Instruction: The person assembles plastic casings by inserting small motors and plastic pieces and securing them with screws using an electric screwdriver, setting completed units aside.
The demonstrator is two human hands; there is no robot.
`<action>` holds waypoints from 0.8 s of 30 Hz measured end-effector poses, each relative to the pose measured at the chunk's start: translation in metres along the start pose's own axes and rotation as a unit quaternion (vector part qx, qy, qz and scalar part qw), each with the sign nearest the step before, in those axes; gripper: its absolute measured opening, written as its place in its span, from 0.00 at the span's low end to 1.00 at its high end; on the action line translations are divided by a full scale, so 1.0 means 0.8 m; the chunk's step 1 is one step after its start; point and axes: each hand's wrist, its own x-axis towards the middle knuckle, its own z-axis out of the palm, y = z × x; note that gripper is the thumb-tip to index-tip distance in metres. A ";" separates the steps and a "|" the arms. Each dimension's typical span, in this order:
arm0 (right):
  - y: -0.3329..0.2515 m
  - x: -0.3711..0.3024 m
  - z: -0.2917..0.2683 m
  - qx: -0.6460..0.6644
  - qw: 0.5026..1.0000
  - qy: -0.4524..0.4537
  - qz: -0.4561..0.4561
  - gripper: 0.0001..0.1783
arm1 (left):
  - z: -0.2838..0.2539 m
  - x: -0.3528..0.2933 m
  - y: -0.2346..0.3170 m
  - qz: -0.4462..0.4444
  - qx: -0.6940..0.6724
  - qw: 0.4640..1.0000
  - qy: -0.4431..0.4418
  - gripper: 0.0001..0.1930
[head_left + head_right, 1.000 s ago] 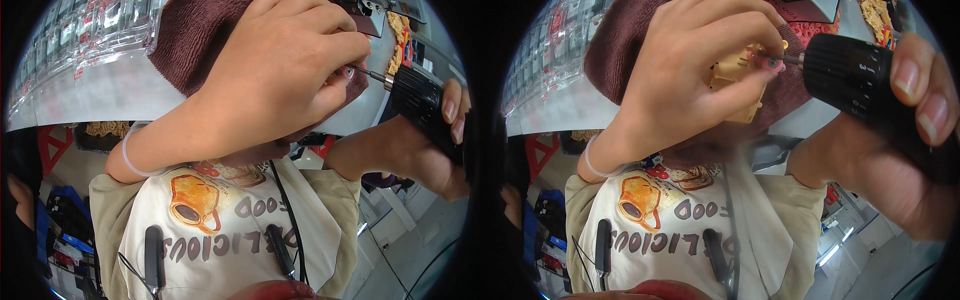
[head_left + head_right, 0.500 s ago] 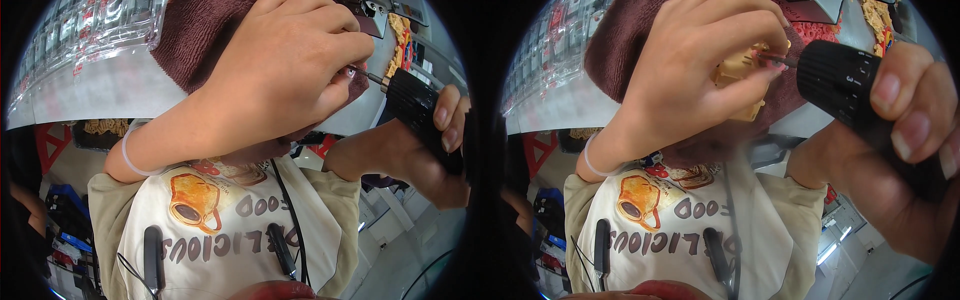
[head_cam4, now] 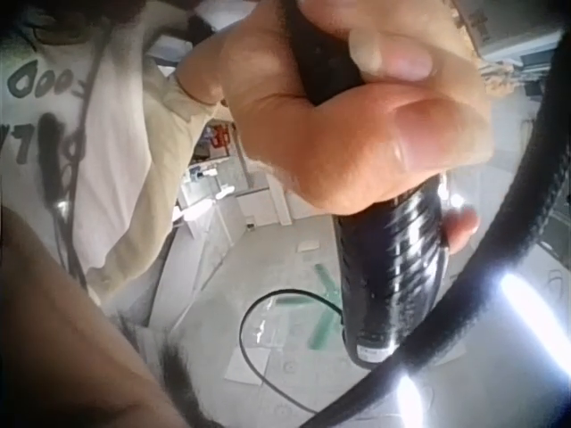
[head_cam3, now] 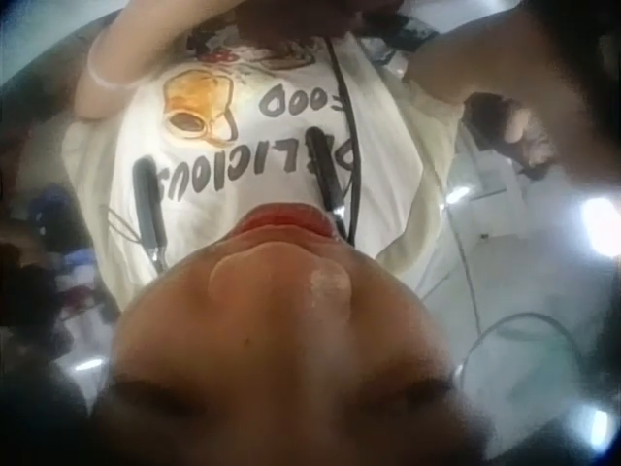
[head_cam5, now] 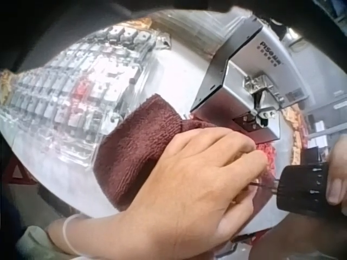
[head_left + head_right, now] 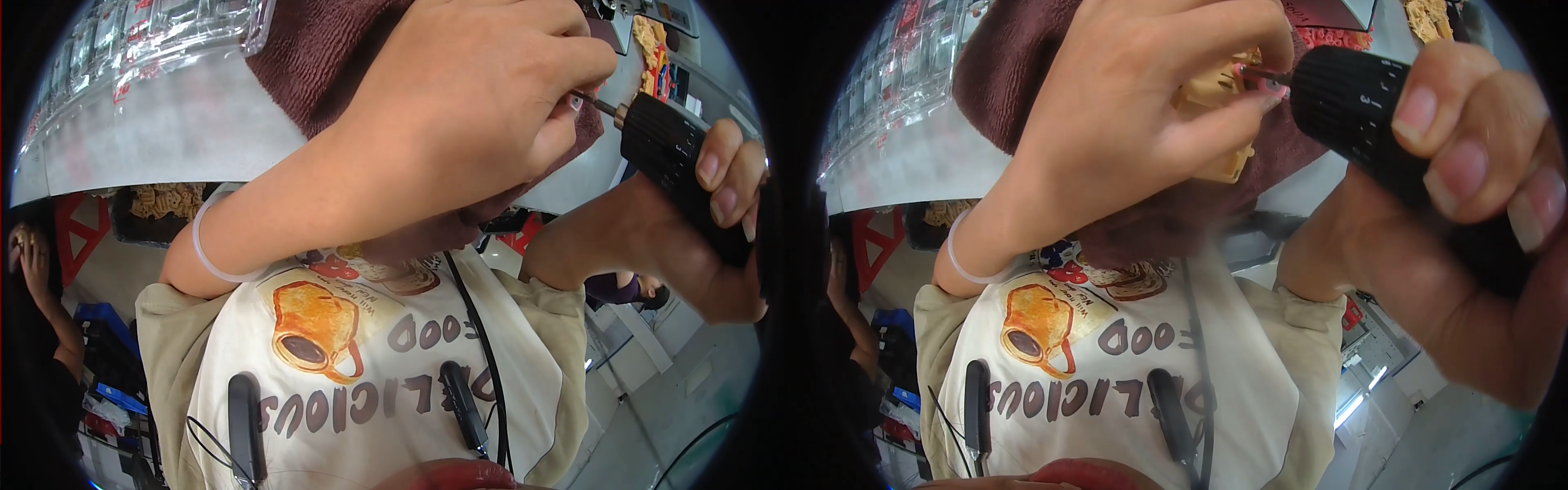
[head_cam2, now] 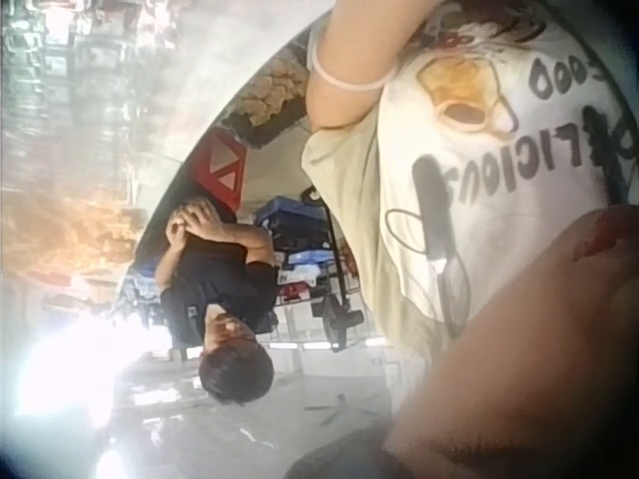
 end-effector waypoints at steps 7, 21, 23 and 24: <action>-0.004 -0.004 0.006 -0.022 0.999 0.034 -0.023 0.10 | 0.004 0.006 0.010 0.013 0.014 1.000 -0.010 0.25; -0.049 0.006 -0.071 0.107 0.984 0.038 -0.140 0.10 | -0.013 0.017 0.024 0.162 0.198 0.964 -0.069 0.20; -0.049 -0.005 -0.077 0.087 0.981 0.047 -0.167 0.15 | -0.032 0.017 0.040 0.154 0.269 0.943 -0.121 0.20; -0.051 -0.009 -0.074 0.062 0.978 0.090 -0.180 0.16 | -0.049 0.019 0.051 0.122 0.304 0.926 -0.187 0.18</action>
